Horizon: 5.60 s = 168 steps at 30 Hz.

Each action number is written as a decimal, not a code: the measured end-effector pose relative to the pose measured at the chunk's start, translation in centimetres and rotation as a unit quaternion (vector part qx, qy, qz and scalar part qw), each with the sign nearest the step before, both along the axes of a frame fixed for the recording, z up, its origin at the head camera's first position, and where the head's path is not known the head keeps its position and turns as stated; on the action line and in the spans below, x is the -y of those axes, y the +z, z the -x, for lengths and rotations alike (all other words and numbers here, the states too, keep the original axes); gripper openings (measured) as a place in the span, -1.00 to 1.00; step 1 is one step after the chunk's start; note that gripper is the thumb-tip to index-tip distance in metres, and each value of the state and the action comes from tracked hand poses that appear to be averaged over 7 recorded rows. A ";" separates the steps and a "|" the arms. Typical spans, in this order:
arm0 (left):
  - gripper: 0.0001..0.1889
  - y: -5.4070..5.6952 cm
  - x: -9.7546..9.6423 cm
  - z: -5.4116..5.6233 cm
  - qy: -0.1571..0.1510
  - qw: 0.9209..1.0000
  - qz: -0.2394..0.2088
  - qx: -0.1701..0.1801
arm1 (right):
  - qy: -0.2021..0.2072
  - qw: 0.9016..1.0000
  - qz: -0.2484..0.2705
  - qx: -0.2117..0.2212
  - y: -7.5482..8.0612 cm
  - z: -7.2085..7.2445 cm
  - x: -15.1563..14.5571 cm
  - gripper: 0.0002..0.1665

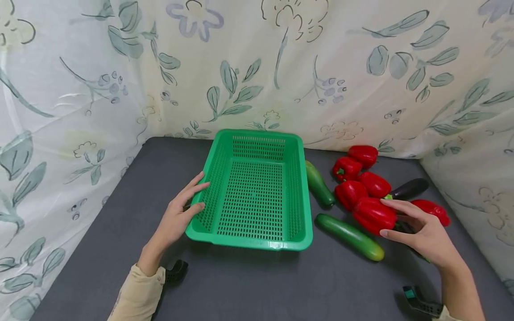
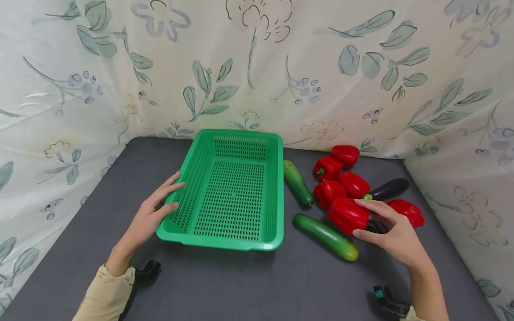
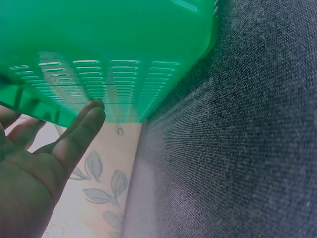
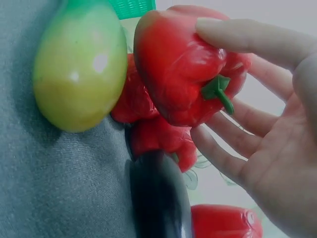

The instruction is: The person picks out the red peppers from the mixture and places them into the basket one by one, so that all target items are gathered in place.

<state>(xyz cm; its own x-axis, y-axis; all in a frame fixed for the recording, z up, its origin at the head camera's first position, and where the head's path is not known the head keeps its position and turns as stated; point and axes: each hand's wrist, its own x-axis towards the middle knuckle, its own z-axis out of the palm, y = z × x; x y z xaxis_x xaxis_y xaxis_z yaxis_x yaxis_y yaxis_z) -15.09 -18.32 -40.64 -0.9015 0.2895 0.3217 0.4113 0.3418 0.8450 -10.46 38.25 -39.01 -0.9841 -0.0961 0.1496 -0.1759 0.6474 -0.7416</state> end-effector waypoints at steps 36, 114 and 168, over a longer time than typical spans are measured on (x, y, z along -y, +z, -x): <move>-0.50 -0.2 0.1 0.2 -0.004 1.000 -0.006 0.004 | 0.123 0.991 0.055 -0.017 8.0 3.0 10.9 -0.24; -0.48 -0.2 0.1 -0.4 -0.012 1.000 -0.013 0.013 | 0.172 0.969 0.097 0.150 1.9 20.4 31.4 -0.33; -0.50 -0.2 -0.6 -1.1 -0.007 1.000 -0.015 0.011 | 0.160 0.976 0.050 0.142 2.0 19.9 31.4 -0.45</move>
<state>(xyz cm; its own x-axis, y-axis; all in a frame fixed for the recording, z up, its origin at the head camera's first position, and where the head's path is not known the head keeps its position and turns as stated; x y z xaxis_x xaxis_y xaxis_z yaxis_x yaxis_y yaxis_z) -13.98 -17.77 -40.86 -0.9044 0.2927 0.3105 0.3970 0.3103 0.8638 -30.34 6.89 -36.99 -0.9091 -0.4043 -0.1001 -0.1358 0.5150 -0.8464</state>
